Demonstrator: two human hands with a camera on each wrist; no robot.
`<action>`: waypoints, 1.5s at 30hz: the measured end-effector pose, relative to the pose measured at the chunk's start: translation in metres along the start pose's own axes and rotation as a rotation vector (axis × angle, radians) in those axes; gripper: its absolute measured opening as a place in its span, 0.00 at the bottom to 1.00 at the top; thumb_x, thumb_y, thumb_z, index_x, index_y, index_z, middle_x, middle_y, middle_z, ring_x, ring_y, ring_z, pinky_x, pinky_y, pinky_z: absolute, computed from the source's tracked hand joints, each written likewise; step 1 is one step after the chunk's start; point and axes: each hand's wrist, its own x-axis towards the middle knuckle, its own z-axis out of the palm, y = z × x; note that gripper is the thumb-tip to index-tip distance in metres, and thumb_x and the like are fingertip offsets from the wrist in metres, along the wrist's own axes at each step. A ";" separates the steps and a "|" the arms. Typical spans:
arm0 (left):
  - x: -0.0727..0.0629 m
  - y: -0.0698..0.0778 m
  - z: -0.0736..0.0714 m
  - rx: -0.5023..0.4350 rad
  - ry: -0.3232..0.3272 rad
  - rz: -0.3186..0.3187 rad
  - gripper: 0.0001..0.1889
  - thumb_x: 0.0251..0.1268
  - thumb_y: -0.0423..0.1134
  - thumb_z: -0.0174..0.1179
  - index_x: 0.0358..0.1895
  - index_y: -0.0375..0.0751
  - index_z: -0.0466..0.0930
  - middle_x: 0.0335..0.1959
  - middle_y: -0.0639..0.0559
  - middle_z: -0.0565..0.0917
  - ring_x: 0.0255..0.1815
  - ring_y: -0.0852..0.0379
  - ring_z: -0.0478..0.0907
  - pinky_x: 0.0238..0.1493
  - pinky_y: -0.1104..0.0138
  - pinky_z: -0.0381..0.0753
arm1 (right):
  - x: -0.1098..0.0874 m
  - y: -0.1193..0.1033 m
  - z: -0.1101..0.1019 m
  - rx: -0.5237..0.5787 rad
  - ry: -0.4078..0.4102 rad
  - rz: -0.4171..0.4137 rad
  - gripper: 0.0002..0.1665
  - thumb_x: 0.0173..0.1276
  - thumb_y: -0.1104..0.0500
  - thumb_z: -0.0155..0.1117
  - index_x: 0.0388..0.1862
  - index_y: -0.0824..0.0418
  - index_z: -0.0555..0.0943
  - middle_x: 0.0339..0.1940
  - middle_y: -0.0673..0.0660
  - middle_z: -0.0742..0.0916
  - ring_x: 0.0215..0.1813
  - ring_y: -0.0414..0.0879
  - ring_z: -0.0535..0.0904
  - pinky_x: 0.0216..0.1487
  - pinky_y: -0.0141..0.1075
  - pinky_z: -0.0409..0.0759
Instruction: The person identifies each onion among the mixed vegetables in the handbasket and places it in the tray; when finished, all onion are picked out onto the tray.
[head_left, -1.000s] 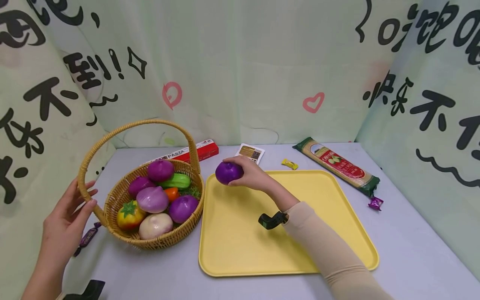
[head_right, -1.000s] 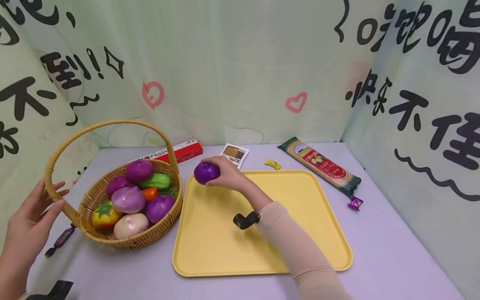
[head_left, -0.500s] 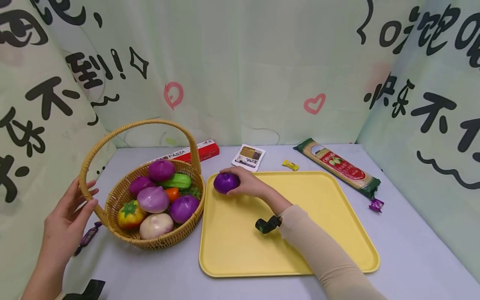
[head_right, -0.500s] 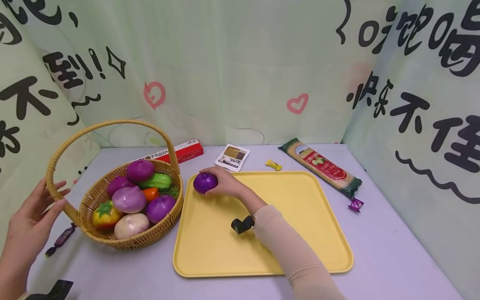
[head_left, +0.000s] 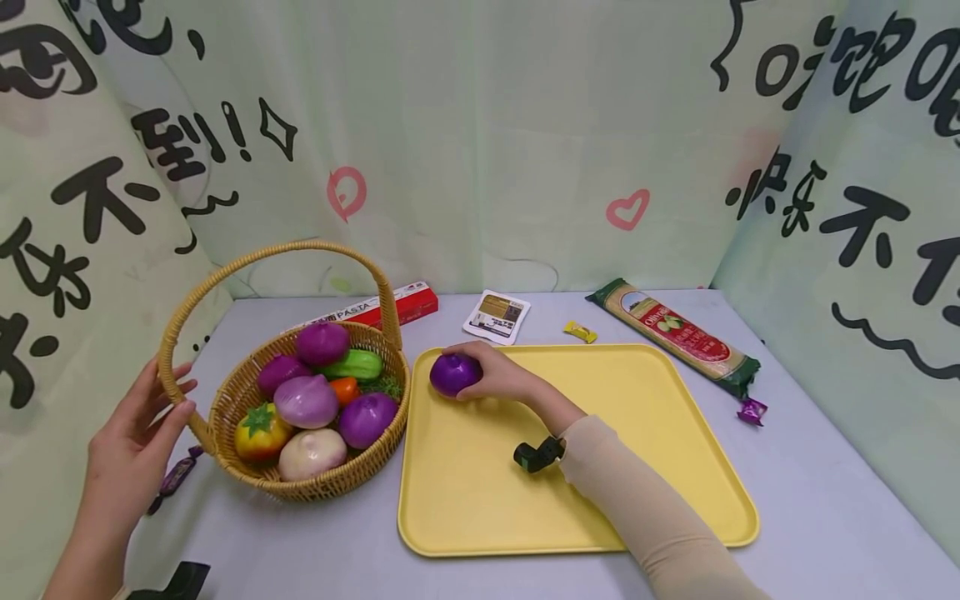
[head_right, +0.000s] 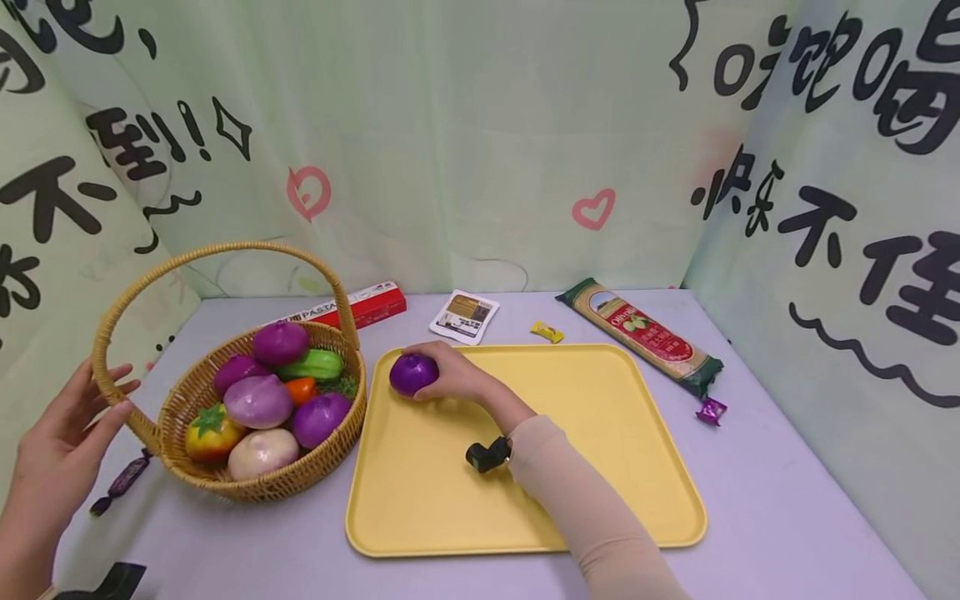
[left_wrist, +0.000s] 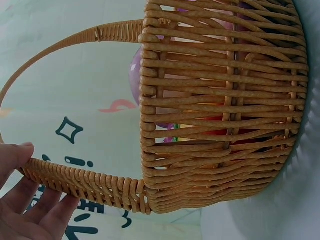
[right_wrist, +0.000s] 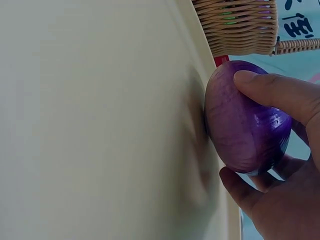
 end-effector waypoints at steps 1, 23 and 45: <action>0.000 0.000 0.000 0.000 0.000 0.000 0.33 0.69 0.40 0.53 0.73 0.66 0.51 0.65 0.69 0.70 0.52 0.88 0.65 0.45 0.94 0.66 | 0.000 0.000 0.000 -0.001 -0.001 0.000 0.43 0.51 0.63 0.73 0.67 0.56 0.68 0.67 0.61 0.72 0.70 0.56 0.65 0.70 0.52 0.64; 0.000 -0.001 -0.001 -0.015 -0.003 0.021 0.33 0.69 0.39 0.53 0.73 0.66 0.51 0.64 0.70 0.70 0.51 0.89 0.65 0.45 0.94 0.66 | -0.004 -0.004 -0.018 0.055 0.015 0.056 0.46 0.56 0.56 0.71 0.72 0.54 0.61 0.73 0.58 0.64 0.74 0.62 0.56 0.71 0.56 0.61; 0.000 -0.002 -0.001 -0.015 0.000 0.024 0.33 0.69 0.39 0.53 0.73 0.66 0.52 0.64 0.70 0.71 0.51 0.89 0.65 0.45 0.94 0.66 | 0.004 -0.040 -0.029 0.034 0.060 -0.084 0.41 0.61 0.54 0.67 0.71 0.56 0.62 0.72 0.57 0.66 0.74 0.52 0.59 0.72 0.51 0.62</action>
